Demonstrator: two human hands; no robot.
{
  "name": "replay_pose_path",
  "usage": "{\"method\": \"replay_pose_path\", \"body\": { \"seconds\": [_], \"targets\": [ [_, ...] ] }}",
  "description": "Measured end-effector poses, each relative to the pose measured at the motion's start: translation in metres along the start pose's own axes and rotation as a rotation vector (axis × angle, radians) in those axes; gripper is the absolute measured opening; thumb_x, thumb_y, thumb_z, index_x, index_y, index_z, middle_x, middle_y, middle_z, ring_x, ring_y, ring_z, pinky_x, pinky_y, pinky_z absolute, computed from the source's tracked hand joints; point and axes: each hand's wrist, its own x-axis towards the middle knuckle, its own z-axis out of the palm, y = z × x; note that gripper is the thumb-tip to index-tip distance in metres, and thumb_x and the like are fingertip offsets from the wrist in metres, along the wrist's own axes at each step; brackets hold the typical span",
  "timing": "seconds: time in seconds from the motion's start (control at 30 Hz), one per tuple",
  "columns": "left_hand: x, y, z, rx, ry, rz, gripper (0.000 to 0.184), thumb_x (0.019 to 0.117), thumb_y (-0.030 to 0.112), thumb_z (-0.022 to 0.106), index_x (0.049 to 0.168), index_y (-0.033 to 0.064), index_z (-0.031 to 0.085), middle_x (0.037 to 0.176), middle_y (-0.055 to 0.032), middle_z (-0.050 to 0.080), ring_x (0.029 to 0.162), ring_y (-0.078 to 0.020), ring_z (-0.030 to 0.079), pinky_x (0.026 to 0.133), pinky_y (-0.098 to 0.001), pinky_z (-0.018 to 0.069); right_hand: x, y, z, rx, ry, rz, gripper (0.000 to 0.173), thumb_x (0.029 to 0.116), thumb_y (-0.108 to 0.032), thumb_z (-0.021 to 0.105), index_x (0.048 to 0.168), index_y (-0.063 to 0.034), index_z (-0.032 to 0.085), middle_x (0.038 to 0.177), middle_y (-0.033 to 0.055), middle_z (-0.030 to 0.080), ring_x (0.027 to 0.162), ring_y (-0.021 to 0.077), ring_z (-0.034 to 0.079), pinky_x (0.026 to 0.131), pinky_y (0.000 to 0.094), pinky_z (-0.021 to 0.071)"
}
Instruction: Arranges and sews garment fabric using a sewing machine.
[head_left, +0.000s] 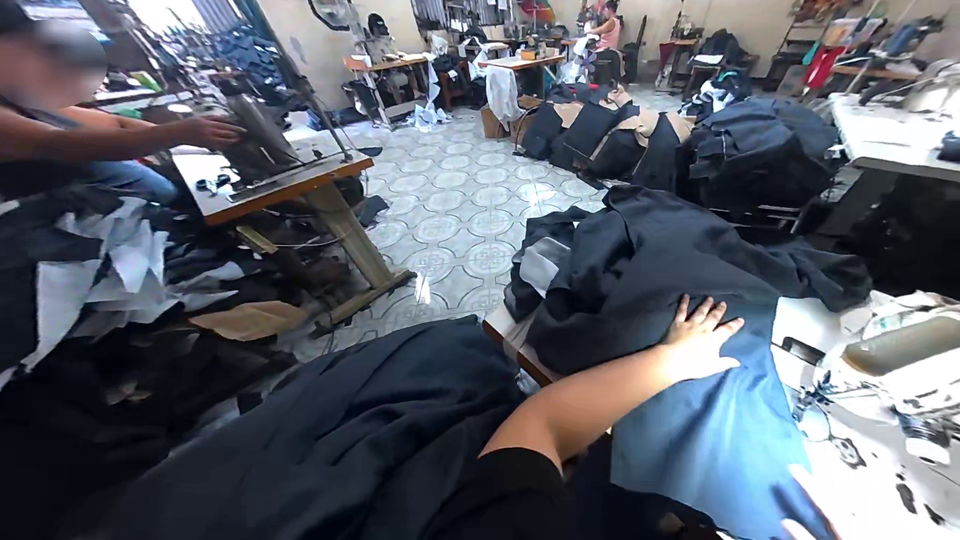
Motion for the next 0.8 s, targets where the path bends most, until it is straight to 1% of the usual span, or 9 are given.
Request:
{"method": "replay_pose_path", "body": {
  "seconds": [0.13,0.23,0.3,0.37,0.43,0.5,0.63,0.7,0.8],
  "targets": [
    [-0.076,0.049,-0.014,-0.128,0.022,0.255,0.059,0.0998,0.036,0.06,0.151,0.009,0.051,0.164,-0.0208,0.034,0.156,-0.0384,0.022,0.124,-0.0635,0.0125,-0.009,-0.015,0.002,0.179,-0.188,-0.055,0.078,0.0932,-0.048,0.066,0.146,0.0076,0.05,0.152,0.0356,0.043,0.141,0.0549,0.041,0.117,0.0657,0.0269],
    [-0.145,0.062,0.021,-0.16,0.061,0.45,0.057,0.0878,0.032,0.077,0.137,0.0057,0.065,0.15,-0.0194,0.055,0.145,-0.0398,0.044,0.117,-0.0662,0.0298,-0.021,0.003,0.034,0.152,-0.074,-0.11,0.082,0.0921,-0.065,0.057,0.137,0.0043,0.059,0.141,0.0302,0.058,0.131,0.0499,0.055,0.109,0.0651,0.0402],
    [-0.165,0.049,0.048,-0.15,0.086,0.41,0.066,0.0777,0.017,0.085,0.14,0.0096,0.064,0.147,-0.0171,0.058,0.143,-0.038,0.049,0.116,-0.0671,0.0318,-0.019,-0.001,0.023,0.162,-0.162,-0.091,0.082,0.0941,-0.06,0.059,0.145,0.0033,0.053,0.151,0.0312,0.047,0.14,0.0527,0.044,0.116,0.0659,0.0313],
    [-0.17,0.032,0.063,-0.123,0.306,0.44,0.038,0.0762,0.009,0.083,0.114,0.0094,0.078,0.124,-0.0124,0.074,0.122,-0.0326,0.067,0.104,-0.0566,0.0503,-0.017,-0.004,0.014,0.204,-0.185,-0.108,0.063,0.095,-0.044,0.068,0.139,0.0004,0.061,0.149,0.0337,0.048,0.139,0.058,0.042,0.114,0.0695,0.0306],
    [-0.173,0.023,0.055,-0.142,0.363,0.471,0.008,0.0854,0.011,0.075,0.092,0.0089,0.079,0.101,-0.0074,0.079,0.1,-0.0242,0.075,0.089,-0.0406,0.0589,-0.022,0.003,0.02,0.225,-0.096,-0.16,0.049,0.0955,-0.038,0.069,0.129,-0.0036,0.07,0.143,0.0338,0.054,0.133,0.0597,0.047,0.109,0.0713,0.0353],
    [-0.175,0.019,0.034,-0.232,0.212,0.425,0.01,0.0922,0.011,0.07,0.093,0.0054,0.078,0.098,-0.0096,0.078,0.095,-0.0254,0.075,0.083,-0.0409,0.0599,-0.023,0.007,0.019,0.251,-0.047,-0.169,0.043,0.0958,-0.036,0.069,0.122,-0.0025,0.074,0.137,0.033,0.059,0.129,0.0589,0.052,0.108,0.0708,0.0376],
    [-0.161,0.007,0.012,-0.445,-0.02,0.267,0.018,0.0974,0.009,0.064,0.104,0.0005,0.078,0.1,-0.0156,0.077,0.099,-0.0291,0.073,0.09,-0.0491,0.056,-0.007,-0.009,0.004,0.166,-0.097,-0.07,0.044,0.0958,-0.04,0.068,0.111,0.0011,0.076,0.128,0.0286,0.067,0.122,0.0522,0.06,0.102,0.0687,0.0432],
    [-0.155,0.013,0.021,-0.506,0.079,0.232,0.016,0.0936,0.005,0.062,0.1,-0.002,0.075,0.094,-0.0161,0.076,0.091,-0.0274,0.074,0.084,-0.0464,0.0568,0.005,-0.032,0.01,0.11,-0.044,-0.051,0.041,0.0947,-0.035,0.069,0.105,0.0041,0.074,0.116,0.0286,0.069,0.111,0.0494,0.065,0.094,0.0657,0.0488],
    [-0.152,0.033,0.014,-0.38,0.454,0.374,0.012,0.0862,0.0,0.063,0.087,0.0018,0.074,0.085,-0.0132,0.071,0.083,-0.0262,0.071,0.072,-0.0415,0.0567,0.021,-0.047,0.019,0.018,0.191,-0.012,0.024,0.083,-0.007,0.07,0.102,0.0071,0.072,0.104,0.0298,0.071,0.1,0.0511,0.068,0.084,0.0671,0.0513]
  ]
}}
